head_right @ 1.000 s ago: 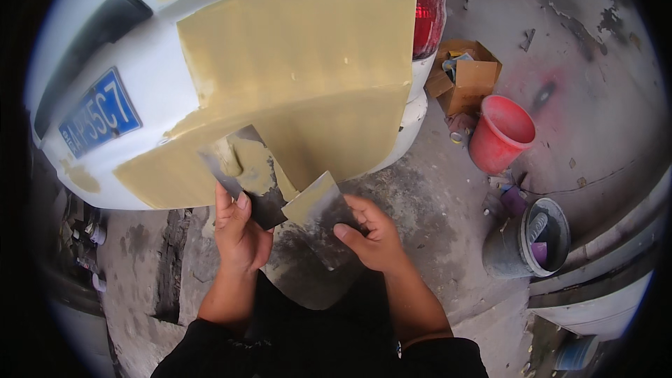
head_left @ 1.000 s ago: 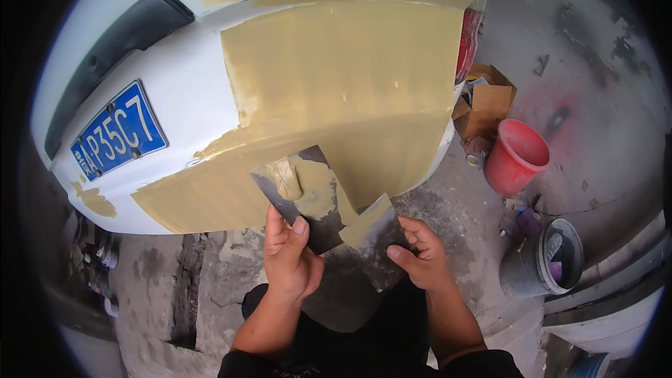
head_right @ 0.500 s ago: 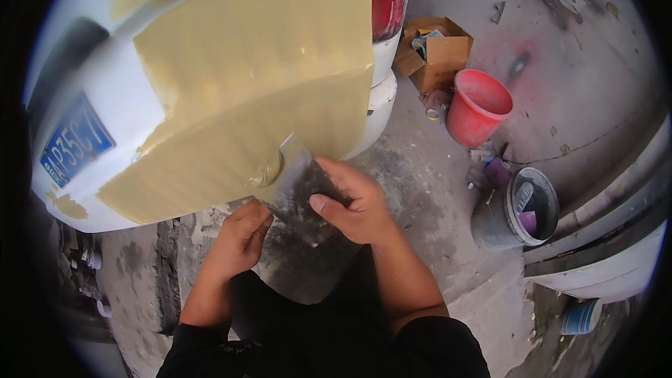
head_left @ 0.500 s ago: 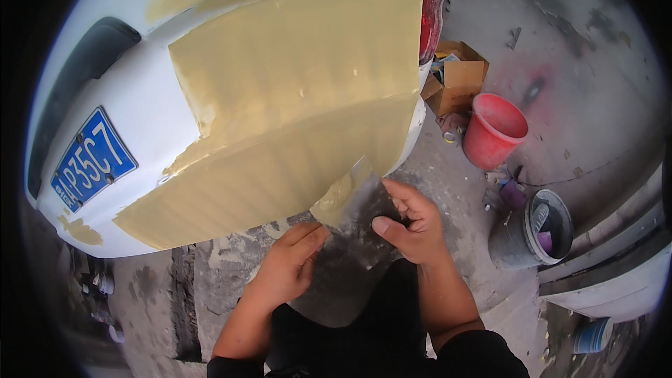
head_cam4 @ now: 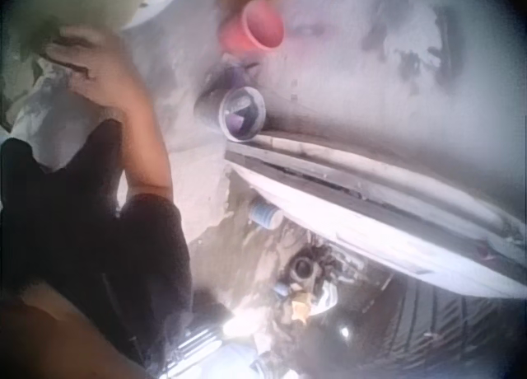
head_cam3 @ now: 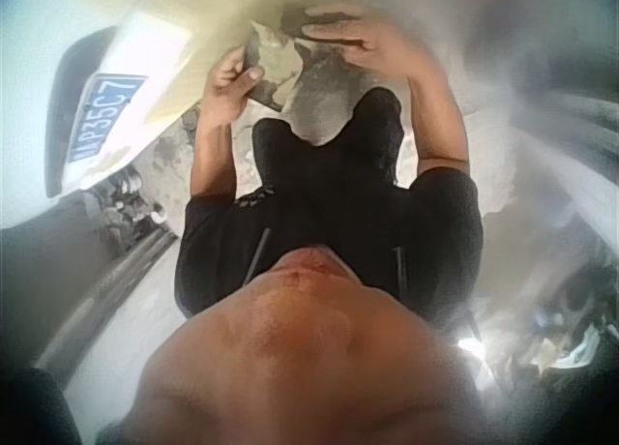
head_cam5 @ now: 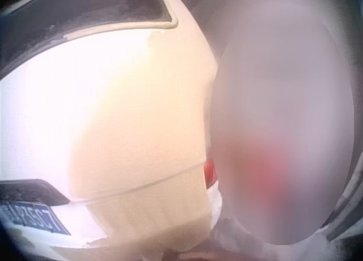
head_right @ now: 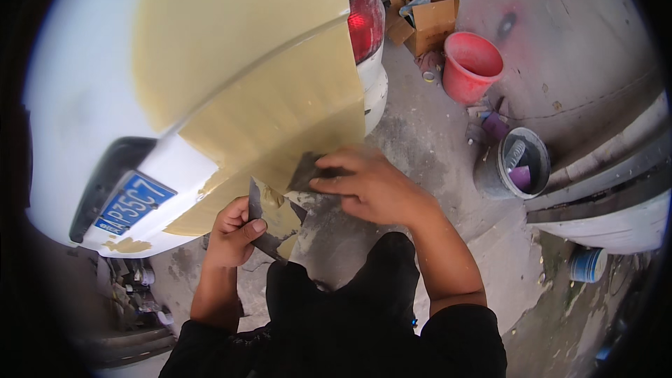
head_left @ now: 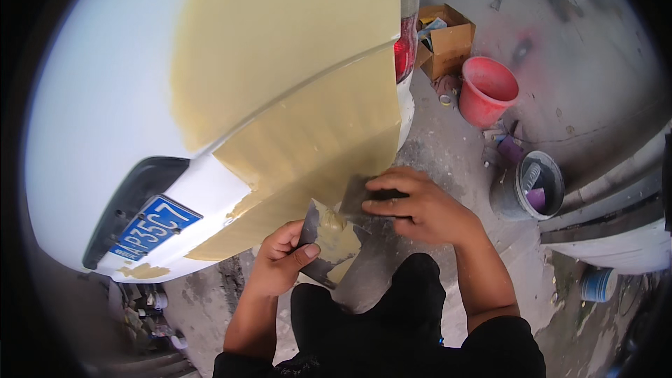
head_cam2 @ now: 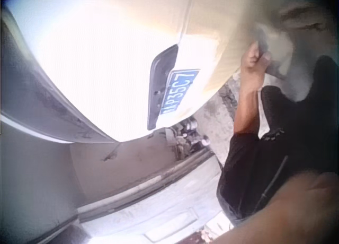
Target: The person applies putty to a white car body panel using spreaders. They spread the material over the surface near a license plate and a tail light to smooth the area.
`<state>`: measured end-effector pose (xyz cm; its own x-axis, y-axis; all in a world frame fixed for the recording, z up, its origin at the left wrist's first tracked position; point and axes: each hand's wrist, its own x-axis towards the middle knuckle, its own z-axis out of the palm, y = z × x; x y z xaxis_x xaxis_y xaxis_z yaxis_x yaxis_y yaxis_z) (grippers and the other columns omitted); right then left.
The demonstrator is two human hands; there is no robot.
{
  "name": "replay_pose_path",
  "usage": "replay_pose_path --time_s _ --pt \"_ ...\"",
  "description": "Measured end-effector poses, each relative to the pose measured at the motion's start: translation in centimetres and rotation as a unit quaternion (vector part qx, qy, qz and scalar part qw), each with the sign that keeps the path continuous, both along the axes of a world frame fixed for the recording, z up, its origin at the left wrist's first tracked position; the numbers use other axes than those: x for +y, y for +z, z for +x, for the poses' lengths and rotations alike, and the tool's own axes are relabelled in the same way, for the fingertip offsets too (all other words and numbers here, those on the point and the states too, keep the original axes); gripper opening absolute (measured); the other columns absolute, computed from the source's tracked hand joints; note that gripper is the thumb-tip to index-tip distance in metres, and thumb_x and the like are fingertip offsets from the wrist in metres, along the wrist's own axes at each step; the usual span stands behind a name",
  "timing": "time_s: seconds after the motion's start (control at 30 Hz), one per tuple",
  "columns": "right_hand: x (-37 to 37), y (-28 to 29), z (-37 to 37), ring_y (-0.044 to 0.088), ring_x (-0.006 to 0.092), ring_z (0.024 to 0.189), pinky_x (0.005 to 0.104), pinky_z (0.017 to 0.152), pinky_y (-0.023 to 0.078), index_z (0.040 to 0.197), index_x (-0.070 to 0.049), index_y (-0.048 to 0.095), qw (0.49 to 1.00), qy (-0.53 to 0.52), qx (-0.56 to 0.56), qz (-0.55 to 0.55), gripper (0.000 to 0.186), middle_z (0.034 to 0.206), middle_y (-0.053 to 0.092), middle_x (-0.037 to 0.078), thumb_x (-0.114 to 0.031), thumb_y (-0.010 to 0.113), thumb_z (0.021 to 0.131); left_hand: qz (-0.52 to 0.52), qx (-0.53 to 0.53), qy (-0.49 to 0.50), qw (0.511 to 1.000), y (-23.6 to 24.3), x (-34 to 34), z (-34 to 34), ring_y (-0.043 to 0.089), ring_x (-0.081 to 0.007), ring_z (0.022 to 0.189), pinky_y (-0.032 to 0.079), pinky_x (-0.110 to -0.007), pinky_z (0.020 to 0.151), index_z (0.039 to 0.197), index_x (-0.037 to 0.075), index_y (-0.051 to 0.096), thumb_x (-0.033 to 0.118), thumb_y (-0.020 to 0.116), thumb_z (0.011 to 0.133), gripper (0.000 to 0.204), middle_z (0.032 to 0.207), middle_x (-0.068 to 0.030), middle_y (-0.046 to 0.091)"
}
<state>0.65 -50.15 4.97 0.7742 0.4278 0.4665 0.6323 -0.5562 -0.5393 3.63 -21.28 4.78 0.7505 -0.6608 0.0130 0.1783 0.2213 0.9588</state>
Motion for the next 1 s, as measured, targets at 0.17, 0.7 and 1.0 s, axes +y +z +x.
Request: replay_pose_path --time_s 0.17,0.7,1.0 --pt "0.9 4.7 -3.9 0.05 0.0332 0.112 0.041 0.091 0.041 0.112 -0.016 0.066 0.95 -0.272 -0.069 0.134 0.044 0.124 0.053 0.009 -0.023 0.077 0.069 0.033 0.031 0.108 0.993 9.0 -3.0 -2.7 0.057 -0.0105 0.102 0.042 -0.023 0.09 0.133 -0.003 0.041 -0.003 0.049 0.093 0.041 0.114 -0.0089 0.061" --pt "7.1 6.9 -6.1 0.048 0.0301 0.116 0.0393 0.088 0.044 0.121 -0.013 0.059 0.907 -0.228 0.104 0.34 0.046 0.126 0.051 0.009 -0.016 0.069 0.077 0.185 -0.344 0.218 0.895 20.1 -0.4 0.0 0.059 -0.0187 0.092 0.044 -0.027 0.083 0.118 -0.001 0.052 0.007 0.059 0.089 0.031 0.106 -0.0128 0.062" --pt "18.7 1.9 2.0 0.053 0.0182 0.104 0.0383 0.079 0.048 0.142 -0.016 0.034 0.402 0.089 0.405 0.817 0.059 0.118 0.051 0.006 -0.016 0.048 0.085 0.116 -0.398 0.133 0.9 34.1 5.5 15.5 0.055 -0.024 0.101 0.045 -0.036 0.086 0.119 0.002 0.05 0.018 0.052 0.094 0.029 0.113 -0.0109 0.057"
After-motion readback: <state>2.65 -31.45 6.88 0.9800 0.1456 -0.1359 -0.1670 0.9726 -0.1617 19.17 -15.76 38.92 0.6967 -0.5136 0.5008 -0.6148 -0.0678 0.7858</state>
